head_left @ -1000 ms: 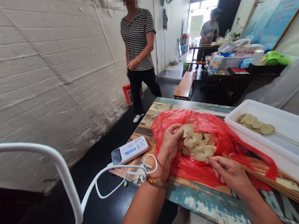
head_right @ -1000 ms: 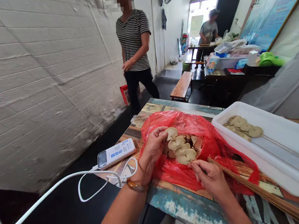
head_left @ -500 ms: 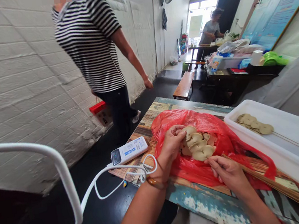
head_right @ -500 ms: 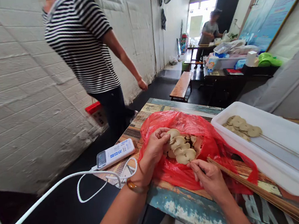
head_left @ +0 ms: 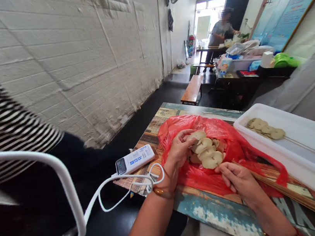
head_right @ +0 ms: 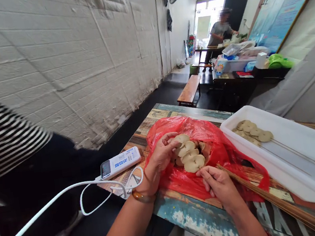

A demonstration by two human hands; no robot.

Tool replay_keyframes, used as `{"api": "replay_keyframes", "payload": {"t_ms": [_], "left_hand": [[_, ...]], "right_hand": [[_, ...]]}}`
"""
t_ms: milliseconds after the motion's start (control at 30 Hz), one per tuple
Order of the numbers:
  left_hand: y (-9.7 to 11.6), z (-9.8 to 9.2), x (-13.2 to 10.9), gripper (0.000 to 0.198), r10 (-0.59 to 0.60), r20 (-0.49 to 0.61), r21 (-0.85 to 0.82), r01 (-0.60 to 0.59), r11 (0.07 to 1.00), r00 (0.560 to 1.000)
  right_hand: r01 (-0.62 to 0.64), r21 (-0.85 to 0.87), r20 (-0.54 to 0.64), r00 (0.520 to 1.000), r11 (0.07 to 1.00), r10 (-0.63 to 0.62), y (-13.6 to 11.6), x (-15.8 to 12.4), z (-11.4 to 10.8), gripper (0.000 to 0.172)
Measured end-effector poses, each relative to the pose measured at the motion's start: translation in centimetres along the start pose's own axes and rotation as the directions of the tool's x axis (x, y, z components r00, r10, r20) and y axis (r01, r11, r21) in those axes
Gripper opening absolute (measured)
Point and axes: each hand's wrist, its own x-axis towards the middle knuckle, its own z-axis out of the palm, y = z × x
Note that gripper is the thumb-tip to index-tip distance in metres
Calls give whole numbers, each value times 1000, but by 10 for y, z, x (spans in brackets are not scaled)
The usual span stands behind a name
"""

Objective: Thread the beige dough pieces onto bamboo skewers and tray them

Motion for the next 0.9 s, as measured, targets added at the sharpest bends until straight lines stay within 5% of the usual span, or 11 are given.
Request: {"api": "replay_keyframes", "payload": {"t_ms": [267,433,900], "left_hand": [[2,-5,1,46,20,94,51,-25,998,995],[1,1,0,46,117,57,124,-123,985,992],[-5,-7,3,38,58,-23,47,-57,997,998]], "right_hand": [[-17,68,39,999,998,15,-6,-2,-3,40],[-30,115,51,998,993,24,-7,-3,-3,38],[-9,26,19,1000,1000,9,1,0,-1,40]]}}
